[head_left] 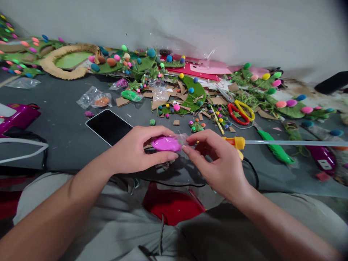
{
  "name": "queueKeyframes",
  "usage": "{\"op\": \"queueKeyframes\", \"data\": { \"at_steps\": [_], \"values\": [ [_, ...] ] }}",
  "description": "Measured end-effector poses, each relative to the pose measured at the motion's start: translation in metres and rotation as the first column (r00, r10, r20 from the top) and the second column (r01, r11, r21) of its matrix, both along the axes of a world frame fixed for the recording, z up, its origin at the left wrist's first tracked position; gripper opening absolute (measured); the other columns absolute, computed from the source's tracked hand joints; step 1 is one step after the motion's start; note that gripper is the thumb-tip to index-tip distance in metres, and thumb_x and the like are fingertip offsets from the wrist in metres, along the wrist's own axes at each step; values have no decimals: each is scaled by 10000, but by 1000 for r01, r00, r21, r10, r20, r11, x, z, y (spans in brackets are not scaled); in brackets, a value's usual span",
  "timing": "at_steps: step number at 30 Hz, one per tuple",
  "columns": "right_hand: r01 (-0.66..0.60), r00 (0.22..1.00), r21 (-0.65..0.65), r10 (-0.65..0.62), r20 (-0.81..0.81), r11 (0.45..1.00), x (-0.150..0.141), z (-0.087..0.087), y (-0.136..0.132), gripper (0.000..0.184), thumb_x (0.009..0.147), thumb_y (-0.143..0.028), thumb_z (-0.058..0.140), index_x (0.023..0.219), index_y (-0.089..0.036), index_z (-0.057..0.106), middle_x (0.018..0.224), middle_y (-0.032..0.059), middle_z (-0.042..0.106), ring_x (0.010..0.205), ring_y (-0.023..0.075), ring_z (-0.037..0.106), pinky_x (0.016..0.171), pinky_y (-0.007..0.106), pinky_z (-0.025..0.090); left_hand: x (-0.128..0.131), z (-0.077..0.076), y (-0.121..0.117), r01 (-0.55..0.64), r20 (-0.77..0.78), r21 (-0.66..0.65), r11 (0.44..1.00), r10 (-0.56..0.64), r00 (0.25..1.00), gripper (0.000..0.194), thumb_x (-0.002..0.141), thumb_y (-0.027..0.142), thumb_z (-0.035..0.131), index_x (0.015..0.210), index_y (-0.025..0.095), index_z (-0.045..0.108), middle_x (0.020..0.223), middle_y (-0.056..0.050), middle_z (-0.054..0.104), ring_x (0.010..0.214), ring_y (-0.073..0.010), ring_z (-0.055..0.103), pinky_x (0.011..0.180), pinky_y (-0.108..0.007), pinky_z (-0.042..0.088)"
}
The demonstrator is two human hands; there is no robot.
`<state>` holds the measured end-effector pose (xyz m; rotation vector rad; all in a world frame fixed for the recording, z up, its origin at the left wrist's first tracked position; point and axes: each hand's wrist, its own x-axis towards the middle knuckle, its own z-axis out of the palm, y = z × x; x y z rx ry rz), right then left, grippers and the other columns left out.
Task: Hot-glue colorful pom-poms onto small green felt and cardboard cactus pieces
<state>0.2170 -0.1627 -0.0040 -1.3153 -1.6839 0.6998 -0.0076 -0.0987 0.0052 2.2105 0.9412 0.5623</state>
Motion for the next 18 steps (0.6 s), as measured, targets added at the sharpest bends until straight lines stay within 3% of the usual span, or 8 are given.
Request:
{"op": "queueKeyframes", "data": {
  "at_steps": [5, 11, 16, 18],
  "values": [
    [-26, 1000, -1, 26, 12, 1000, 2, 3, 1, 163, 917, -272, 729, 1076, -239, 716, 890, 5, 664, 600, 90, 504, 545, 255, 461, 0, 1, -1, 7, 12, 16, 1000, -7, 1000, 369, 894, 400, 727, 1217, 224, 693, 1018, -12, 764, 818, -140, 682, 736, -204, 508],
    [-72, 996, 8, 71, 52, 997, 4, 6, 1, 78, 947, -254, 690, 888, -212, 661, 818, -1, 639, 646, 106, 516, 575, 259, 446, 3, 1, -1, -79, 2, 17, 997, 79, 997, 355, 899, 459, 712, 1172, 232, 725, 1018, -18, 775, 836, -162, 701, 746, -218, 538],
    [-285, 958, 18, 284, 25, 958, 15, 14, 4, 83, 988, -189, 611, 995, -203, 692, 965, 37, 676, 895, 145, 630, 808, 286, 514, 3, 0, -1, -137, 27, -17, 990, 138, 990, 363, 882, 480, 735, 1139, 225, 746, 1042, -28, 784, 853, -172, 718, 761, -223, 568],
    [-303, 952, -9, 303, 38, 953, 19, 17, 6, 153, 997, -154, 570, 1050, -210, 703, 1023, 47, 699, 955, 159, 653, 876, 304, 521, 2, -1, 0, -115, 45, -60, 992, 118, 992, 370, 872, 471, 750, 1149, 226, 746, 1031, -23, 787, 833, -163, 724, 737, -210, 574]
  ]
}}
